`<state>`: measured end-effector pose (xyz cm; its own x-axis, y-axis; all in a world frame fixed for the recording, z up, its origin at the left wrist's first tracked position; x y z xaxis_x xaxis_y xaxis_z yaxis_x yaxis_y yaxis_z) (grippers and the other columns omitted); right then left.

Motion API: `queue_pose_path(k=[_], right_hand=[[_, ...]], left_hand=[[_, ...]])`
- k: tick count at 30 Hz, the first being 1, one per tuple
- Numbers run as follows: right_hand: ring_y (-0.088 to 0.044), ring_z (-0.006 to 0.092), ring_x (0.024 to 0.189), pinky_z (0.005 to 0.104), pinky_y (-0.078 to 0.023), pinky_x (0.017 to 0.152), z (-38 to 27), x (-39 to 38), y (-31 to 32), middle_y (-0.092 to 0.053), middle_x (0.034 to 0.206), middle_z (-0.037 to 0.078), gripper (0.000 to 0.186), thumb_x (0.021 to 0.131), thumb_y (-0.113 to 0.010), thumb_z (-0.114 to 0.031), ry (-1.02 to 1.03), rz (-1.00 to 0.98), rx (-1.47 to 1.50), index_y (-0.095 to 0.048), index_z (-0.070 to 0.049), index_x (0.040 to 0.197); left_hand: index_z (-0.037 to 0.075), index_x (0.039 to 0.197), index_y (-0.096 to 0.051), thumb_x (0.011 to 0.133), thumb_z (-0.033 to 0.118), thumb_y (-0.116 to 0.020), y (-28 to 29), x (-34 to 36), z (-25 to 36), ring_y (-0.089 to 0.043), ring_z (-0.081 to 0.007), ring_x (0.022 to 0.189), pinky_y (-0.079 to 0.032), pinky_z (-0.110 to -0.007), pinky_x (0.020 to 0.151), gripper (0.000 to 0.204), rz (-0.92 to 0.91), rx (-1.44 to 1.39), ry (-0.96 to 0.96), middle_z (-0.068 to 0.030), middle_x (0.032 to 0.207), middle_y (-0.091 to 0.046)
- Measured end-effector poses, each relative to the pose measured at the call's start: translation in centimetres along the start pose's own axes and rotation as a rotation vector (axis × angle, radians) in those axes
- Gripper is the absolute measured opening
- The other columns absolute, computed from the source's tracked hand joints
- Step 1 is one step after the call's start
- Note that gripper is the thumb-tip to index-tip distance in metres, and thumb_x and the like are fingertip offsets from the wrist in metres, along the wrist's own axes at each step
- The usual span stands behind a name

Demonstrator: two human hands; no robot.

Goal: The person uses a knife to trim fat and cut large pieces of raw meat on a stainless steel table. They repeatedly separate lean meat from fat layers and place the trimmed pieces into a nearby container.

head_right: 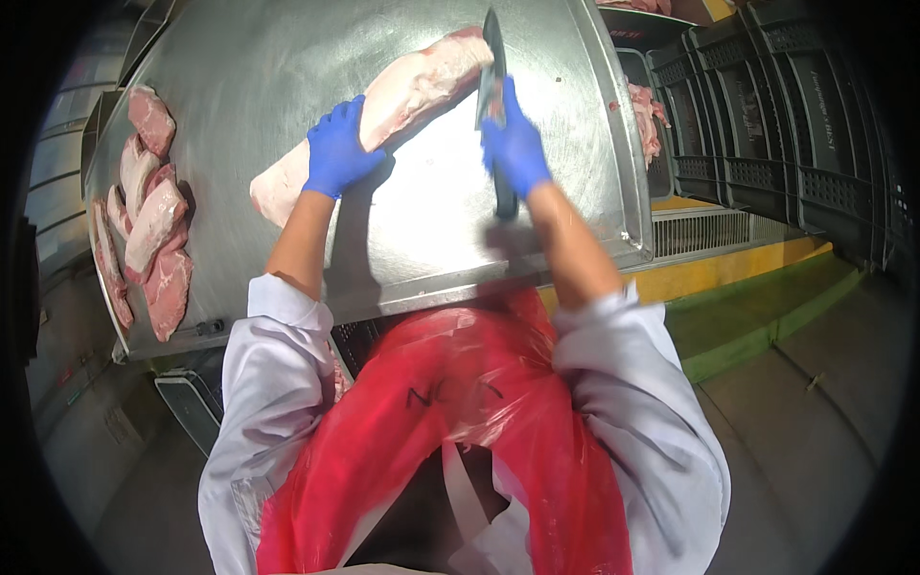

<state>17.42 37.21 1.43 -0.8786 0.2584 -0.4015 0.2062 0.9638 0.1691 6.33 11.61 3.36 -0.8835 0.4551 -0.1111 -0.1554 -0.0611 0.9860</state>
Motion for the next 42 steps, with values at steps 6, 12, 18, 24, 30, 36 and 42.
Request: queue_pose_path(k=[6,12,18,24,30,36,42], right_hand=[[-0.058,0.0133,0.059,0.0292,-0.053,0.053,0.8,-1.6,-0.3,-0.061,0.082,0.008,0.081,0.097,-0.056,-0.011,-0.056,-0.025,0.139,-0.015,-0.023,0.166],[-0.055,0.0086,0.059,0.0264,-0.05,0.053,6.4,-20.0,4.4,-0.059,0.083,0.002,0.081,0.098,-0.056,-0.009,-0.079,-0.157,-0.03,-0.015,-0.023,0.167],[-0.047,0.0062,0.054,0.0233,-0.043,0.047,2.0,-10.5,16.1,-0.053,0.076,-0.001,0.081,0.101,-0.051,-0.001,0.026,0.165,0.24,-0.012,-0.027,0.167],[-0.055,0.0088,0.056,0.026,-0.049,0.05,3.3,-1.2,12.9,-0.062,0.079,0.003,0.084,0.099,-0.058,-0.009,0.063,0.018,0.383,-0.012,-0.027,0.166],[-0.064,0.0177,0.061,0.0345,-0.057,0.059,-2.5,8.7,5.1,-0.067,0.093,0.014,0.078,0.098,-0.055,-0.014,0.091,-0.174,0.242,-0.017,-0.022,0.165],[-0.066,0.0226,0.067,0.0343,-0.058,0.062,-0.4,2.8,4.0,-0.066,0.111,0.017,0.075,0.1,-0.047,-0.013,0.215,-0.329,-0.057,-0.011,-0.02,0.166],[-0.065,0.0235,0.065,0.034,-0.057,0.064,-1.6,9.9,2.4,-0.067,0.103,0.018,0.075,0.098,-0.047,-0.016,0.148,-0.423,0.014,-0.016,-0.023,0.165]], left_hand=[[0.009,0.149,-0.044,0.072,0.04,-0.075,-0.6,-0.2,0.3,-0.059,-0.0394,0.119,-0.047,-0.055,0.099,0.088,0.057,-0.056,-0.093,-0.0177,0.135,-0.057],[0.004,0.13,-0.059,0.075,0.043,-0.078,0.8,1.1,2.4,-0.062,-0.037,0.113,-0.05,-0.052,0.094,0.07,-0.053,0.05,-0.007,-0.0183,0.123,-0.062],[-0.001,0.093,-0.074,0.076,0.037,-0.078,0.7,10.4,16.9,-0.071,-0.0343,0.095,-0.057,-0.042,0.085,0.042,-0.003,-0.238,-0.082,-0.023,0.096,-0.073],[-0.002,0.081,-0.074,0.078,0.029,-0.075,-0.9,13.9,11.7,-0.073,-0.0285,0.072,-0.057,-0.036,0.067,0.031,-0.106,-0.658,0.291,-0.0191,0.079,-0.074],[-0.002,0.082,-0.071,0.085,0.02,-0.071,-1.2,13.7,11.8,-0.065,-0.0165,0.058,-0.051,-0.031,0.053,0.022,-0.074,-0.86,0.356,-0.0093,0.07,-0.069],[-0.001,0.08,-0.071,0.083,0.021,-0.075,-2.4,13.0,10.5,-0.063,-0.0164,0.06,-0.052,-0.032,0.059,0.023,0.042,-0.89,0.446,-0.0101,0.065,-0.068],[-0.002,0.084,-0.071,0.086,0.017,-0.073,-1.0,14.3,11.9,-0.066,-0.0133,0.06,-0.051,-0.028,0.054,0.019,0.037,-0.779,0.293,-0.0069,0.069,-0.068]])
Point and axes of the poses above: each hand's wrist, its own x-axis towards the middle knuckle, its own y-axis out of the back of the hand, z = x × y, the point moved 6 cm from there along x, towards the middle knuckle
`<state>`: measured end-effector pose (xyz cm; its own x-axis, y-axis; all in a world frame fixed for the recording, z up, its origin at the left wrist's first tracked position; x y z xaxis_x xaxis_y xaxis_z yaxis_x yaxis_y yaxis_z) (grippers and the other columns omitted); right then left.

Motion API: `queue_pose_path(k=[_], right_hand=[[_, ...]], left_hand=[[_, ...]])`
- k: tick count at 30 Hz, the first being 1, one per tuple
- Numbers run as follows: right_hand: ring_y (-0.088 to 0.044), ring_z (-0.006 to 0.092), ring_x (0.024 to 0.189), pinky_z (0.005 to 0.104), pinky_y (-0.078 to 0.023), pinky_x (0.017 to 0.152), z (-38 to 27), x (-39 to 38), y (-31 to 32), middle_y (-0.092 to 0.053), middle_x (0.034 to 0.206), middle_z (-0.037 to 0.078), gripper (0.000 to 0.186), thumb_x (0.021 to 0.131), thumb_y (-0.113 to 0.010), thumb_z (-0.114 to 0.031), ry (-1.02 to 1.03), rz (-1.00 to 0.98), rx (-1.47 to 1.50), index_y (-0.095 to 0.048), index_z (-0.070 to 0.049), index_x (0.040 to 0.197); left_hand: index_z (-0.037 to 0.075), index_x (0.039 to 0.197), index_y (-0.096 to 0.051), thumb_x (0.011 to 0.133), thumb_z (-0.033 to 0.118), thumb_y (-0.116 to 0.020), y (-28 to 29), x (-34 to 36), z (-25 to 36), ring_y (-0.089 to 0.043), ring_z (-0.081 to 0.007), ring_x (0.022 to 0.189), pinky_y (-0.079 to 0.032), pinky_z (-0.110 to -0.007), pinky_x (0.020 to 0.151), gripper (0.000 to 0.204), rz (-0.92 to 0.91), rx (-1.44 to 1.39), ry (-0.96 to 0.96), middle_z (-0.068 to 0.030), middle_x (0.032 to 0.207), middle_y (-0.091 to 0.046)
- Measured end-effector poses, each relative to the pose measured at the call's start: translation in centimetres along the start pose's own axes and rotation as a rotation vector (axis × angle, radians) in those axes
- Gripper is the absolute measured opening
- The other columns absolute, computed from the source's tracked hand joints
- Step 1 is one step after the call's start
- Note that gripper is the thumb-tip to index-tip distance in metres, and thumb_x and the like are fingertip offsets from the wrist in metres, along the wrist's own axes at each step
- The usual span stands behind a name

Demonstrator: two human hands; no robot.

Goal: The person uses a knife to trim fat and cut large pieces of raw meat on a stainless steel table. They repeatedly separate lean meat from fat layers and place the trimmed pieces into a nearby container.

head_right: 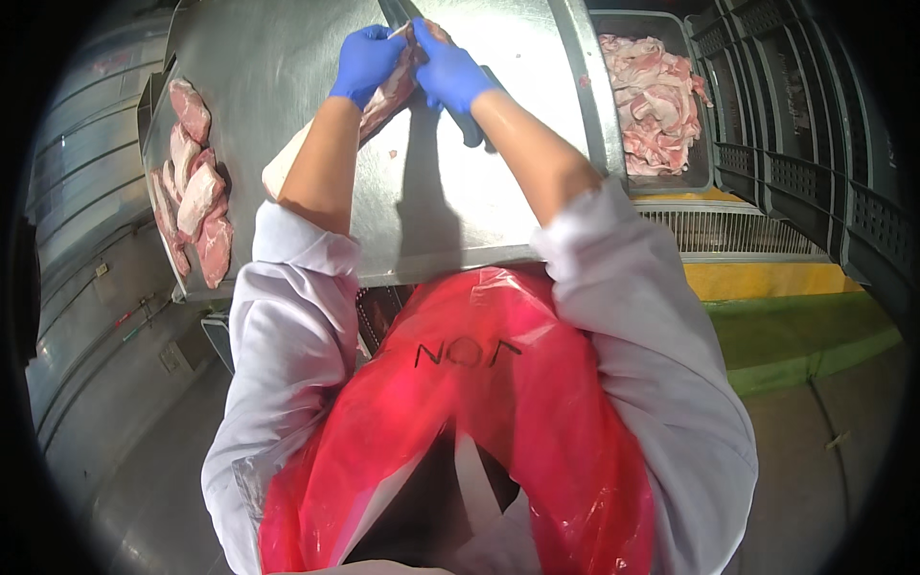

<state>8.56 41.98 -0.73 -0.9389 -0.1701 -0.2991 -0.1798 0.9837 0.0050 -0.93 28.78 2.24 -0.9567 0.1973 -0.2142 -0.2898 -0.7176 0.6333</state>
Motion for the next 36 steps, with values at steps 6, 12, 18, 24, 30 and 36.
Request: queue_pose_path(k=[6,12,18,24,30,36], right_hand=[[-0.066,0.0228,0.066,0.0354,-0.059,0.069,1.6,-8.5,-2.3,-0.068,0.091,0.016,0.078,0.096,-0.051,-0.017,0.119,-0.118,-0.081,-0.017,-0.026,0.165],[-0.066,0.0214,0.07,0.0362,-0.059,0.071,2.0,-0.6,-1.5,-0.069,0.094,0.015,0.076,0.096,-0.051,-0.022,-0.046,-0.116,-0.167,-0.02,-0.033,0.164],[-0.064,0.0216,0.067,0.038,-0.058,0.065,1.6,-4.5,-2.6,-0.068,0.096,0.016,0.073,0.097,-0.049,-0.024,0.015,-0.211,-0.205,-0.021,-0.032,0.164],[-0.059,0.0189,0.059,0.036,-0.057,0.062,0.1,-4.2,-3.2,-0.066,0.091,0.014,0.073,0.1,-0.049,-0.025,-0.018,-0.329,-0.308,-0.017,-0.04,0.164],[-0.061,0.0187,0.06,0.034,-0.057,0.059,-0.9,0.9,-5.0,-0.064,0.085,0.013,0.077,0.099,-0.051,-0.024,0.031,-0.28,-0.272,-0.013,-0.034,0.165],[-0.06,0.0162,0.06,0.0332,-0.056,0.058,1.3,-5.3,-6.2,-0.062,0.08,0.008,0.074,0.099,-0.052,-0.024,-0.007,-0.366,-0.115,-0.019,-0.033,0.165]], left_hand=[[0.0,0.083,-0.072,0.087,0.017,-0.071,3.8,2.1,-3.6,-0.06,-0.0118,0.062,-0.049,-0.028,0.057,0.018,0.035,-0.223,0.093,-0.0045,0.072,-0.066],[0.0,0.082,-0.072,0.09,0.015,-0.065,3.1,2.4,2.0,-0.063,-0.0187,0.061,-0.049,-0.034,0.056,0.018,-0.005,0.004,-0.007,-0.0085,0.068,-0.066],[0.002,0.078,-0.068,0.088,0.014,-0.065,6.0,2.4,0.0,-0.057,-0.0162,0.06,-0.045,-0.033,0.054,0.017,-0.035,-0.294,0.007,-0.0069,0.069,-0.064],[0.004,0.081,-0.067,0.088,0.012,-0.062,9.7,2.5,-1.4,-0.054,-0.014,0.063,-0.043,-0.031,0.056,0.012,0.003,-0.492,-0.005,-0.0039,0.073,-0.06],[0.006,0.08,-0.065,0.09,0.009,-0.059,9.6,1.6,2.5,-0.055,-0.014,0.065,-0.044,-0.029,0.058,0.012,-0.097,-0.368,-0.107,-0.0028,0.073,-0.059],[0.007,0.082,-0.065,0.092,0.008,-0.058,13.2,2.1,0.4,-0.055,-0.0119,0.063,-0.044,-0.027,0.058,0.012,-0.042,-0.763,-0.002,-0.0027,0.072,-0.06]])
Point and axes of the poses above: each hand's wrist, its own x-axis towards the middle knuckle, its own y-axis out of the back of the hand, z = x × y, the point moved 6 cm from there along x, towards the middle knuckle
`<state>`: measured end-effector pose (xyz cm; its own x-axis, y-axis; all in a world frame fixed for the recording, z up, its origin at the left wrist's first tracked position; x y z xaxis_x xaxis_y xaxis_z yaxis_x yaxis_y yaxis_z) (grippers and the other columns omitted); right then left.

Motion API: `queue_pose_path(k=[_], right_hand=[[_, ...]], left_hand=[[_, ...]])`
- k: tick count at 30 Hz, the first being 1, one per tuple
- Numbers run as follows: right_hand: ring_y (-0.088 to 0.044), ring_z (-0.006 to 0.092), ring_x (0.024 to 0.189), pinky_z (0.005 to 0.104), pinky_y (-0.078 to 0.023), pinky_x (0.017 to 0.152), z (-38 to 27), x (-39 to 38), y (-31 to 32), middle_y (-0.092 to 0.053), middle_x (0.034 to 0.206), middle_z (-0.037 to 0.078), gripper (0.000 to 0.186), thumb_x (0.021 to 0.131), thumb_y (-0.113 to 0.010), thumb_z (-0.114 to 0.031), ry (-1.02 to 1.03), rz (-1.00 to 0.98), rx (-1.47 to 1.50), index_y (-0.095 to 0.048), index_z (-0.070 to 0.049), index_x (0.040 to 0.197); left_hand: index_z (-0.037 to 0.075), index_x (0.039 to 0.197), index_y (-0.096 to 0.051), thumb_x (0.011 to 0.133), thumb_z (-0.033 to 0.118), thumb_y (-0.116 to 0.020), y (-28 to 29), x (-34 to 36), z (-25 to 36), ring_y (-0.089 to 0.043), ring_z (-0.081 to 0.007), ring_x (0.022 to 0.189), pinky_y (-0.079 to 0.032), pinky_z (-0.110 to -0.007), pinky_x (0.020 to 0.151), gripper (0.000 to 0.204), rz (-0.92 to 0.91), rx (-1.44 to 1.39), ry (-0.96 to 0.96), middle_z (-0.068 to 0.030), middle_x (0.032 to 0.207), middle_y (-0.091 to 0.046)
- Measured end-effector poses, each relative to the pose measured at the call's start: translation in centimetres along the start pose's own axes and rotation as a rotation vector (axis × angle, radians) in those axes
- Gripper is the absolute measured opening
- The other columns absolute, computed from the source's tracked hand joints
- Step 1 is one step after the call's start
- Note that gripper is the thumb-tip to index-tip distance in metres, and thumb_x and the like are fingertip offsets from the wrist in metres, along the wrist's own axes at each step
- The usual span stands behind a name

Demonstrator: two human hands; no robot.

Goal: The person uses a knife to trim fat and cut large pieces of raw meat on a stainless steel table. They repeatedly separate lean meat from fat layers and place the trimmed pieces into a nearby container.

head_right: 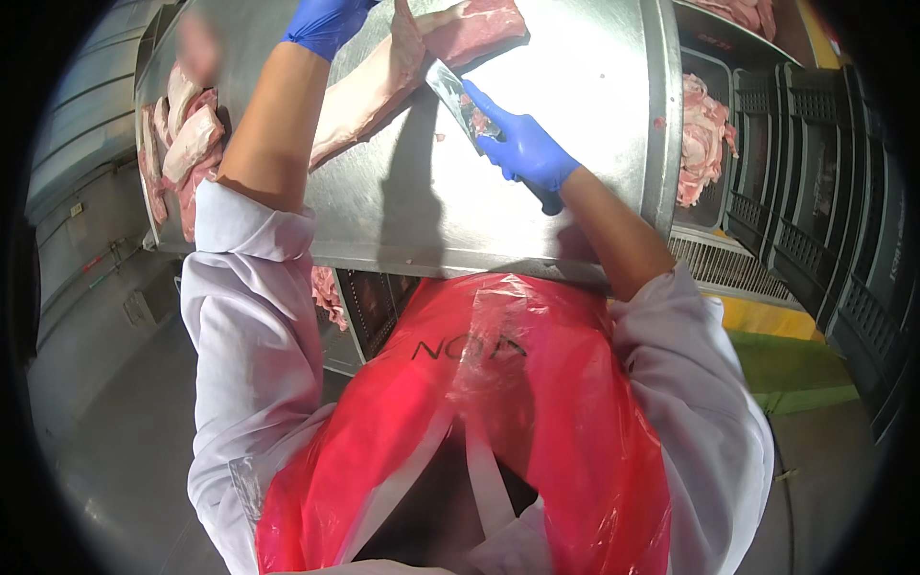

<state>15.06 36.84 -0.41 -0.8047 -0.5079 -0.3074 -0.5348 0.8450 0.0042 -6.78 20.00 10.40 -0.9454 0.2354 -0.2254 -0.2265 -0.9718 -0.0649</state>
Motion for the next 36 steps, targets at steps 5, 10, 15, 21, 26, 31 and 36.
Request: queue_pose_path(k=[5,10,15,21,26,31,36], right_hand=[[-0.061,0.0209,0.06,0.0386,-0.057,0.064,-3.1,8.6,-0.3,-0.067,0.084,0.011,0.071,0.101,-0.049,-0.03,-0.094,0.018,-0.101,-0.018,-0.035,0.165],[-0.066,0.0264,0.063,0.0422,-0.059,0.07,-1.9,1.6,-5.5,-0.072,0.098,0.019,0.074,0.102,-0.048,-0.031,0.023,0.006,-0.085,-0.011,-0.034,0.165],[-0.063,0.0187,0.058,0.0361,-0.058,0.063,-3.7,9.4,-5.4,-0.067,0.078,0.011,0.074,0.101,-0.051,-0.028,-0.011,0.124,-0.109,-0.015,-0.029,0.166],[-0.066,0.023,0.057,0.0373,-0.057,0.059,-2.8,2.9,-11.1,-0.068,0.079,0.014,0.077,0.097,-0.048,-0.019,0.089,0.088,-0.034,-0.013,-0.027,0.166],[-0.065,0.0265,0.056,0.0389,-0.058,0.062,-4.3,12.6,-11.5,-0.069,0.083,0.016,0.079,0.095,-0.049,-0.012,0.073,0.204,-0.315,-0.015,-0.026,0.166],[-0.069,0.0393,0.069,0.0495,-0.057,0.072,-1.5,6.6,-16.8,-0.068,0.089,0.023,0.076,0.097,-0.048,-0.011,0.153,0.195,-0.42,-0.013,-0.018,0.165],[-0.07,0.0469,0.086,0.0543,-0.055,0.086,-6.9,13.3,-17.0,-0.064,0.124,0.032,0.066,0.106,-0.036,-0.028,0.026,0.104,-0.125,-0.005,-0.024,0.164]], left_hand=[[0.008,0.085,-0.066,0.093,0.008,-0.057,-2.7,-0.2,1.8,-0.054,-0.0109,0.061,-0.043,-0.026,0.057,0.012,-0.086,0.055,-0.04,-0.0017,0.073,-0.061],[0.007,0.089,-0.068,0.094,0.01,-0.057,0.2,-1.5,3.6,-0.054,-0.0095,0.061,-0.041,-0.025,0.056,0.013,-0.024,-0.102,-0.044,-0.0003,0.074,-0.062],[0.006,0.09,-0.069,0.096,0.009,-0.058,-2.6,-2.5,5.7,-0.052,-0.0079,0.061,-0.039,-0.024,0.056,0.013,-0.101,-0.013,-0.103,0.0011,0.074,-0.062],[0.006,0.091,-0.068,0.098,0.009,-0.057,-0.2,-5.0,8.2,-0.051,-0.0073,0.062,-0.039,-0.022,0.056,0.014,-0.099,-0.291,-0.064,0.002,0.074,-0.06],[0.006,0.092,-0.066,0.099,0.008,-0.055,-0.4,-4.8,10.3,-0.051,-0.0077,0.061,-0.04,-0.022,0.055,0.013,-0.15,-0.216,-0.17,0.0009,0.076,-0.061],[0.005,0.091,-0.064,0.099,0.006,-0.053,2.3,-8.0,13.7,-0.051,-0.0084,0.061,-0.04,-0.021,0.054,0.014,-0.174,-0.304,-0.191,-0.0008,0.075,-0.06],[0.005,0.088,-0.062,0.1,0.007,-0.051,2.3,-10.0,16.9,-0.051,-0.0086,0.06,-0.039,-0.021,0.053,0.016,-0.227,-0.284,-0.329,-0.002,0.075,-0.06]])
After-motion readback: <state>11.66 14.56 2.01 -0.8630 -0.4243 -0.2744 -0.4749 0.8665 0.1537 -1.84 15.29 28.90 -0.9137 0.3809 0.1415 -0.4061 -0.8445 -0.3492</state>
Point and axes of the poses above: each hand's wrist, its own x-axis towards the middle knuckle, its own y-axis out of the back of the hand, z = x × y, the point moved 6 cm from there along x, towards the middle knuckle
